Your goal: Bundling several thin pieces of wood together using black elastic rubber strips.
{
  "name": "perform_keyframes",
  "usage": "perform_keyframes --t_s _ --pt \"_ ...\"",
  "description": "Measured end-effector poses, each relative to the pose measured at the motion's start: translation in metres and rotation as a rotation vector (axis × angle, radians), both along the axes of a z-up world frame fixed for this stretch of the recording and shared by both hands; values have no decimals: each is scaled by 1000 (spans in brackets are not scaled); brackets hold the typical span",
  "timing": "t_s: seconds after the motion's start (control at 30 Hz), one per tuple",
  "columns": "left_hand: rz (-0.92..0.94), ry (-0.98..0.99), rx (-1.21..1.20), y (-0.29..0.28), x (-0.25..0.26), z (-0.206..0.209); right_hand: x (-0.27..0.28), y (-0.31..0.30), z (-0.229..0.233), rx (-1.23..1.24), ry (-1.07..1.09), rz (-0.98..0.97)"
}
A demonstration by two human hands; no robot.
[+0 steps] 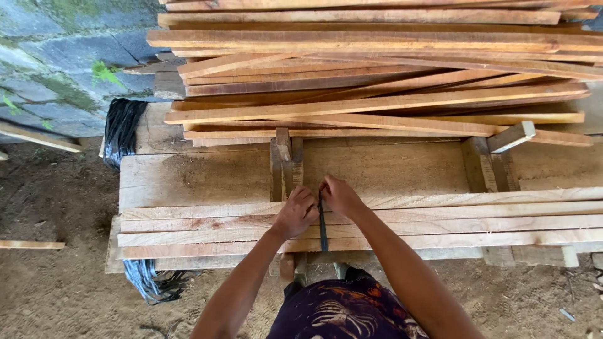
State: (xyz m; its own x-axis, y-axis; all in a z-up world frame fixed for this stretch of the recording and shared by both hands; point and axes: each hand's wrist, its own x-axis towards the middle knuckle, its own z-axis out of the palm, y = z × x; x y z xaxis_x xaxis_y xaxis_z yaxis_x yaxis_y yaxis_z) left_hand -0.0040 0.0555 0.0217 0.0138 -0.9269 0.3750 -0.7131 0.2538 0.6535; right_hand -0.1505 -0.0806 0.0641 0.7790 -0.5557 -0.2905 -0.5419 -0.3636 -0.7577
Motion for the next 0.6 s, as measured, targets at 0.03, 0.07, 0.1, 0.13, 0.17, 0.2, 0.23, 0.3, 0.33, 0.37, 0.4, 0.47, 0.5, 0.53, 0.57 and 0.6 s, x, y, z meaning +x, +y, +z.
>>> perform_keyframes --t_s 0.03,0.07,0.1,0.13,0.17,0.2,0.23,0.3,0.33,0.37,0.4,0.47,0.5,0.53,0.57,0.6 --pt "0 -1 -6 -1 -1 6 -1 -8 -16 -6 -1 0" --pt "9 60 19 1 -1 13 0 -14 -32 43 12 -18" --pt "19 122 43 4 -1 19 2 -20 -48 92 25 -37" --pt "22 119 42 3 3 5 7 -23 -46 91 22 -33" --pt "50 211 90 2 6 -8 12 -26 -44 129 77 -80" --pt "73 309 143 2 5 -24 12 -27 -43 171 137 -132" --pt "70 311 146 5 2 -12 14 -27 -52 174 140 -135" --pt "81 278 170 5 -1 14 20 -34 -66 228 113 -267" --pt "82 281 173 5 -3 17 21 -38 -85 230 117 -266" --pt "83 241 177 4 -5 21 22 -41 -103 228 101 -283" --pt "83 199 180 3 -4 25 25 -46 -120 224 82 -300" --pt "78 180 166 -3 -4 19 36 -45 -89 125 156 -268" --pt "73 162 150 -3 -5 14 40 -41 -76 24 228 -234" --pt "74 161 149 -4 -4 19 45 -43 -74 24 227 -233" --pt "73 159 156 -5 -4 24 50 -45 -72 -11 325 -157" --pt "70 161 167 -4 -6 27 51 -45 -72 -42 426 -81"
